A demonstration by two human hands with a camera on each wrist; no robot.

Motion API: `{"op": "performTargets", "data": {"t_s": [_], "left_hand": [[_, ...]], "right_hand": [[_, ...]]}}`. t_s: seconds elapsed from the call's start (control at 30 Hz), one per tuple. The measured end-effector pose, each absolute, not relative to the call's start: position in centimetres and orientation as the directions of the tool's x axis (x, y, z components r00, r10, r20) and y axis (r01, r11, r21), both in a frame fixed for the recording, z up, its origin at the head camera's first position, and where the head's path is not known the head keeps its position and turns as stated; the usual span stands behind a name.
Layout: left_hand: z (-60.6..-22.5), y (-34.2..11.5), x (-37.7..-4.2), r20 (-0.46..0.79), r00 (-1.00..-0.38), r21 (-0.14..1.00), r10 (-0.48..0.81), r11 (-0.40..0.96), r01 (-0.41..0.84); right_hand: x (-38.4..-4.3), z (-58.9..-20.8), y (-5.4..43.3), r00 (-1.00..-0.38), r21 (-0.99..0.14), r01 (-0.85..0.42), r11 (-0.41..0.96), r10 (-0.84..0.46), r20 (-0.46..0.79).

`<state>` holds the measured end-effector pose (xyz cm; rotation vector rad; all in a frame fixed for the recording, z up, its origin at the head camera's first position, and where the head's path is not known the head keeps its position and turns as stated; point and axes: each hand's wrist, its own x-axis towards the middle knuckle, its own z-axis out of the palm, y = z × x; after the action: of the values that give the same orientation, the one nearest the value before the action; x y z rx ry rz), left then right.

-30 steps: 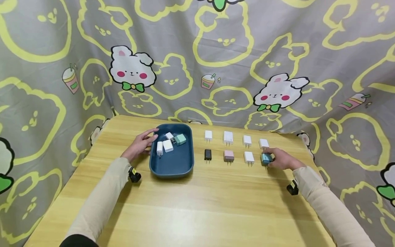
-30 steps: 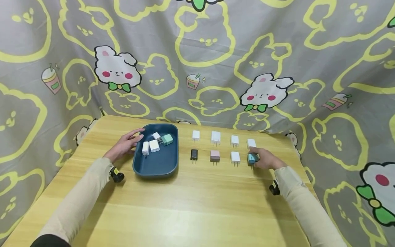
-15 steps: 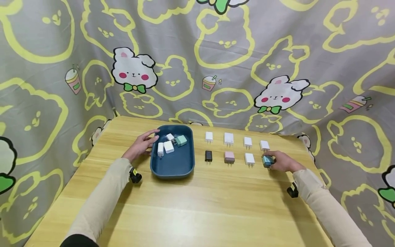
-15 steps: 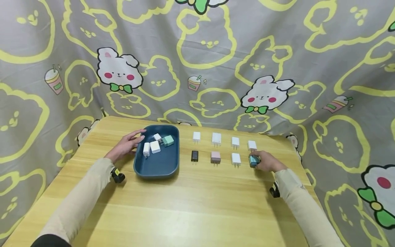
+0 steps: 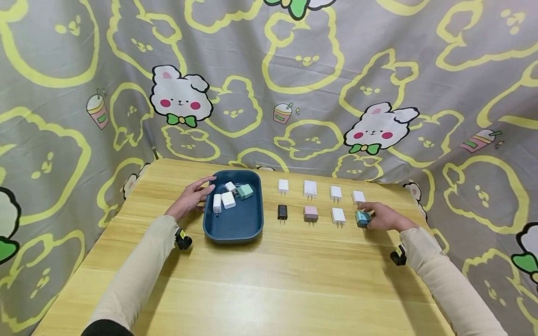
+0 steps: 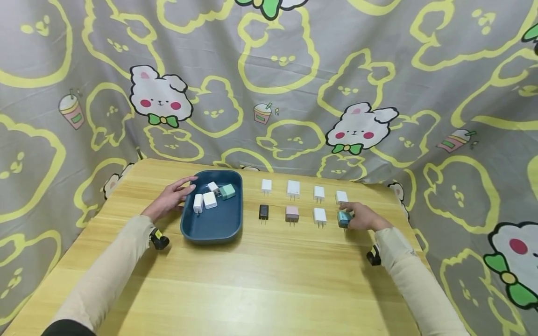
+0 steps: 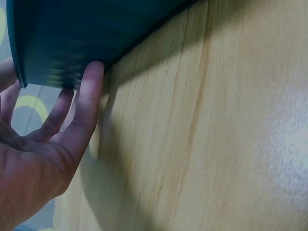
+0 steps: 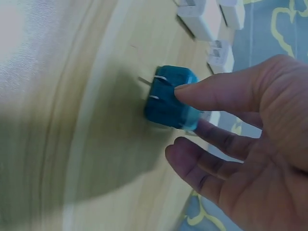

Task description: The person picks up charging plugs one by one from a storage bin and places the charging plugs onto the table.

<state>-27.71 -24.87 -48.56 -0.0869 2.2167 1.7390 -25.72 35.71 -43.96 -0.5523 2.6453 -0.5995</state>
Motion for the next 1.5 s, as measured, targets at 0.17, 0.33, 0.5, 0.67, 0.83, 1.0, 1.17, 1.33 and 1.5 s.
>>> {"op": "performTargets", "data": {"t_s": [0.17,0.33,0.5,0.67,0.83,1.0,1.17,1.33,1.5], "left_hand": [[-48.6,-24.7,-27.7,-0.277,-0.949,0.939,0.15,0.253,-0.234],[-48.6,-24.6,-27.5,-0.277,-0.949,0.939,0.15,0.253,-0.234],[-48.6,-24.8,-27.5,-0.278,-0.951,0.937,0.138,0.255,-0.237],[-48.3,-24.8,-27.5,-0.28,-0.949,0.938,0.146,0.254,-0.238],[-48.2,-24.8,-27.5,-0.284,-0.946,0.937,0.155,0.254,-0.239],[-48.2,-24.8,-27.5,-0.297,-0.943,0.932,0.148,0.261,-0.252],[-48.3,-25.0,-27.5,-0.312,-0.937,0.932,0.155,0.242,-0.27],[-48.4,-25.1,-27.6,-0.317,-0.936,0.934,0.153,0.224,-0.279],[-48.3,-25.1,-27.5,-0.298,-0.943,0.936,0.148,0.241,-0.257]], "right_hand": [[-25.6,-42.6,35.8,-0.867,-0.432,-0.273,0.86,-0.414,-0.276],[-26.3,-41.8,35.5,-0.895,-0.4,-0.235,0.886,-0.358,-0.266],[-27.1,-40.9,34.0,-0.912,-0.392,-0.248,0.886,-0.35,-0.214],[-27.5,-40.0,31.9,-0.915,-0.386,-0.278,0.88,-0.365,-0.174],[-28.2,-39.4,29.5,-0.912,-0.386,-0.303,0.871,-0.383,-0.149],[-29.2,-39.4,26.8,-0.904,-0.394,-0.328,0.859,-0.407,-0.135],[-30.0,-39.1,23.8,-0.889,-0.404,-0.362,0.84,-0.441,-0.122],[-30.4,-38.7,20.5,-0.872,-0.419,-0.382,0.824,-0.472,-0.133],[-30.7,-38.2,16.7,-0.853,-0.457,-0.38,0.804,-0.496,-0.163]]}}
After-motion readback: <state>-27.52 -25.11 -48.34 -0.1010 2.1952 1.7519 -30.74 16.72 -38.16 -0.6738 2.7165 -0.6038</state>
